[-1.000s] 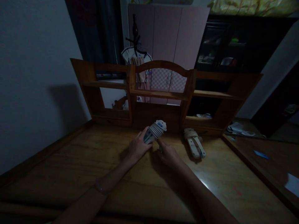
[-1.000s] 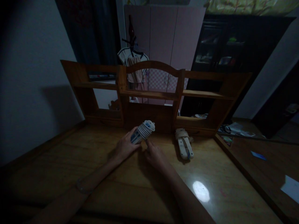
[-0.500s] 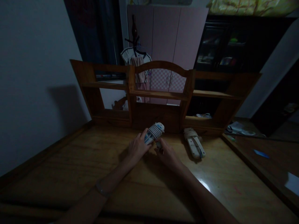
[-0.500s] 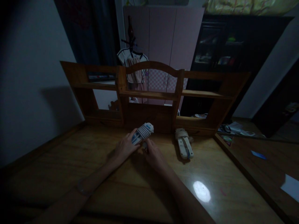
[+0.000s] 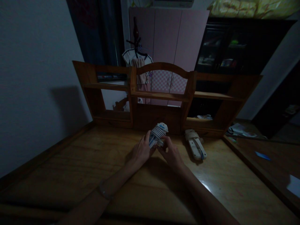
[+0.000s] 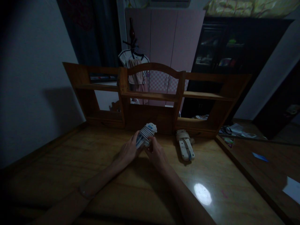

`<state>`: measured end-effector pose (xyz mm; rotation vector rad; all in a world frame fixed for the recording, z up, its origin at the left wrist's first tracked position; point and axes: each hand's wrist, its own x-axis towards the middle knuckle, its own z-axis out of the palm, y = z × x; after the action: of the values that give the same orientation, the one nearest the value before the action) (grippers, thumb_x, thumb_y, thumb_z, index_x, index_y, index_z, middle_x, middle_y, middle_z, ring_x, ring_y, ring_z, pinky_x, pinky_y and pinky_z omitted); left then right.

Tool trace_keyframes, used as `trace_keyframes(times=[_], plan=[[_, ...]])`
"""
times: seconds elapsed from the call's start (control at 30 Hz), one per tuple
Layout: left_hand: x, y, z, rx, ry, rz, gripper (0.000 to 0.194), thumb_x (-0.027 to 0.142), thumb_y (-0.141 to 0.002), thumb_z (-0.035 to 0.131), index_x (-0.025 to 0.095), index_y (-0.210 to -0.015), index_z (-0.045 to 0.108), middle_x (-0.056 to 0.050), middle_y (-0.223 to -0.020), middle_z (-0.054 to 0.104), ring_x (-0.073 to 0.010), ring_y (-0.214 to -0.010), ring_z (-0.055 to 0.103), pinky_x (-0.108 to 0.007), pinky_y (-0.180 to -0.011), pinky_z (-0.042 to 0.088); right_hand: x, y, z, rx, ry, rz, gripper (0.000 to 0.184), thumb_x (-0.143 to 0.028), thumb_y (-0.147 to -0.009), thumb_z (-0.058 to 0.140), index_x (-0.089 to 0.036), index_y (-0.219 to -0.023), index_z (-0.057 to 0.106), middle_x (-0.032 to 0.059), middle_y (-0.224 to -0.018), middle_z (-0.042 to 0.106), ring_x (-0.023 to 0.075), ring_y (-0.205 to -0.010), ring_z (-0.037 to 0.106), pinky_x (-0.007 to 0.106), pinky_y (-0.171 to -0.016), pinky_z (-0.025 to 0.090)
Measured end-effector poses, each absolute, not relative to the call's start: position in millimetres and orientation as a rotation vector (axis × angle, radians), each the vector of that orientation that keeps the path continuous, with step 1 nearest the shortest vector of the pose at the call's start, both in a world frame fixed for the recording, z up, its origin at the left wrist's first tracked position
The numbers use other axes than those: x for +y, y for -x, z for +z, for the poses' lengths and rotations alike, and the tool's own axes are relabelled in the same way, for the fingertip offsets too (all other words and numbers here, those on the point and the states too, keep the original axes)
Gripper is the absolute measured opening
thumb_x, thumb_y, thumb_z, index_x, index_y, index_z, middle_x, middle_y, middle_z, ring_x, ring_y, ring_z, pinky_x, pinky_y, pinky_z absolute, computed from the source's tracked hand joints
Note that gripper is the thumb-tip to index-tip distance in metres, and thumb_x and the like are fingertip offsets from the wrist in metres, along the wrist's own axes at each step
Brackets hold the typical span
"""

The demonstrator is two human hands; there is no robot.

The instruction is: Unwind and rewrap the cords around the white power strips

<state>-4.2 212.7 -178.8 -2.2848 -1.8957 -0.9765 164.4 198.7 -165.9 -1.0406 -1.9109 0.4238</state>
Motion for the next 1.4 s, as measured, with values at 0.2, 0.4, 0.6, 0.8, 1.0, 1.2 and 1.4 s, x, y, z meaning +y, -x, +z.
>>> trace_keyframes(times=[0.2,0.4,0.6,0.8,1.0,1.2,1.4], plan=[[204,1,-168,-1.919,2.44,-1.291,0.078,0.048,-0.084,0.054,0.015,-0.145,0.017,-0.018,-0.114,0.061,-0.0281,-0.09,0.064,-0.032,-0.066,0.047,198,-163,-165,-1.904,0.879,0.454,0.021,-0.017,-0.089,0.048,-0.02,-0.11,0.049,0.0053,-0.095,0.062,0.0167,-0.082,0.06,0.028,-0.076,0.047],[205,-5,-177,-1.698,2.753,-1.574,0.072,0.035,-0.088,0.05,0.016,-0.146,0.012,-0.013,-0.121,0.059,-0.0227,-0.101,0.061,-0.036,-0.085,0.047,198,-171,-163,-1.777,0.929,0.282,0.012,-0.022,-0.088,0.057,-0.021,-0.1,0.057,0.0033,-0.086,0.06,0.0167,-0.076,0.058,0.028,-0.07,0.047],[204,-7,-176,-1.628,2.909,-1.701,0.069,0.042,-0.09,0.048,0.019,-0.147,0.015,-0.012,-0.134,0.051,-0.0227,-0.118,0.052,-0.037,-0.097,0.042,195,-167,-156,-1.635,0.931,0.039,0.013,-0.018,-0.084,0.064,-0.023,-0.096,0.066,0.0091,-0.116,0.049,0.0232,-0.109,0.049,0.037,-0.09,0.045],[210,-1,-183,-1.679,3.108,-1.848,0.056,0.045,-0.094,0.038,0.021,-0.143,0.027,-0.01,-0.131,0.053,-0.0238,-0.118,0.052,-0.041,-0.1,0.041,199,-173,-160,-1.661,0.951,-0.059,0.016,-0.025,-0.086,0.063,-0.026,-0.101,0.069,0.0082,-0.108,0.054,0.0222,-0.098,0.053,0.036,-0.081,0.047],[226,-1,-191,-1.62,3.203,-2.2,0.066,0.041,-0.088,0.053,0.023,-0.143,0.021,-0.01,-0.138,0.046,-0.0224,-0.123,0.049,-0.036,-0.1,0.043,204,-185,-166,-1.69,1.022,0.06,0.008,-0.027,-0.087,0.062,-0.02,-0.084,0.063,0.0034,-0.076,0.061,0.0177,-0.071,0.057,0.029,-0.066,0.043],[232,2,-193,-1.756,2.991,-2.299,0.079,0.043,-0.075,0.07,0.019,-0.137,0.027,-0.012,-0.124,0.055,-0.0238,-0.11,0.057,-0.035,-0.092,0.047,204,-180,-167,-1.639,1.064,0.187,0.007,-0.026,-0.087,0.059,-0.02,-0.084,0.062,0.0026,-0.082,0.067,0.0193,-0.076,0.063,0.029,-0.07,0.047],[231,4,-188,-1.835,2.833,-2.455,0.071,0.043,-0.065,0.078,0.014,-0.12,0.045,-0.013,-0.116,0.06,-0.0263,-0.104,0.059,-0.036,-0.087,0.049,202,-168,-165,-1.741,0.882,0.349,0.033,-0.02,-0.09,0.051,-0.023,-0.122,0.057,0.0073,-0.113,0.061,0.02,-0.103,0.059,0.034,-0.09,0.047]])
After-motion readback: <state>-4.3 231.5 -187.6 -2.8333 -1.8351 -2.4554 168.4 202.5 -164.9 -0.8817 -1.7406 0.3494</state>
